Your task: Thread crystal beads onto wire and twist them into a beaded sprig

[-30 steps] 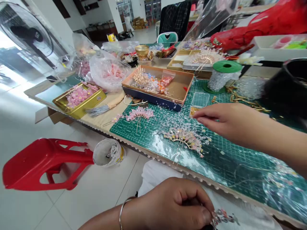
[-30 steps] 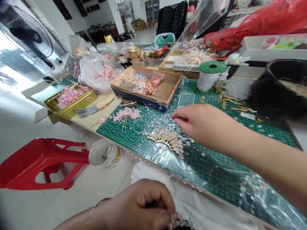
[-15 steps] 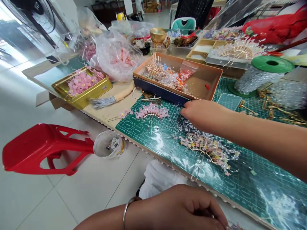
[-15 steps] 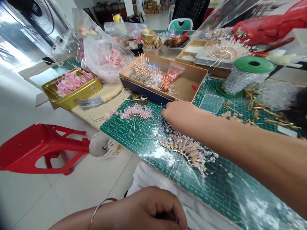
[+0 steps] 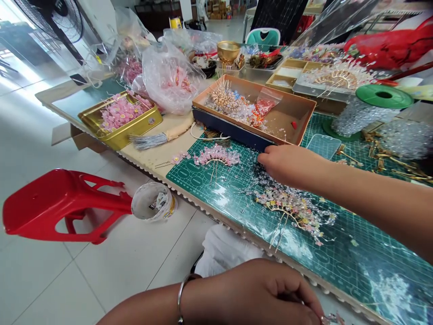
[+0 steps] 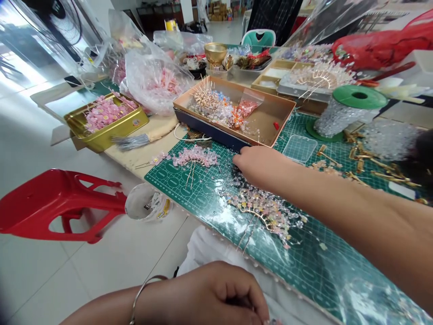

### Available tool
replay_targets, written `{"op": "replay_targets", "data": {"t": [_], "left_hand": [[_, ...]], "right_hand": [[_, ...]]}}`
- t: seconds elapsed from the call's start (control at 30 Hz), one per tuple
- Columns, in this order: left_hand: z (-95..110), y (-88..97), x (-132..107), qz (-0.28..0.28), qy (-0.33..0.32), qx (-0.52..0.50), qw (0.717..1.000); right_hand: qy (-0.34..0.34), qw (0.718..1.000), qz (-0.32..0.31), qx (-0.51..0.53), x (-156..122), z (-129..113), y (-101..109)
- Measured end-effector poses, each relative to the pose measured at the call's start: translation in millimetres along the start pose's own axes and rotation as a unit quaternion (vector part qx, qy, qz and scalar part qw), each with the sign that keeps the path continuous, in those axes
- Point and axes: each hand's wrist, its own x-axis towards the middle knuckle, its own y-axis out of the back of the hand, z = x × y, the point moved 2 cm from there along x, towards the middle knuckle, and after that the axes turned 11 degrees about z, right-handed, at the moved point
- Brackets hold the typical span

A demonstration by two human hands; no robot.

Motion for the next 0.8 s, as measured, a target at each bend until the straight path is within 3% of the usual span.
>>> {"op": "replay_targets", "data": {"t": [0.17, 0.43, 0.7, 0.8], "left_hand": [[3.6, -3.6, -1.6, 0.02, 0.011, 0.009, 1.0], [8.3, -11.7, -5.0, 0.027, 0.007, 0.025, 0.999], [12.7, -20.9, -6.1, 0.057, -0.007, 0.049, 0.997], [17.3, -24.2, -8.6, 0.08, -0.001, 0.05, 0.996]], "right_hand": [[-0.03, 0.998, 0.042, 0.027, -8.3, 1.3, 11.9], [-0.161, 0.976, 0.075, 0.123, -37.4, 23.4, 33.7], [-0.22, 0.936, 0.129, 0.243, -50.2, 42.5, 56.7], [-0.236, 0.901, 0.165, 0.326, -55.8, 49.6, 59.4]]}}
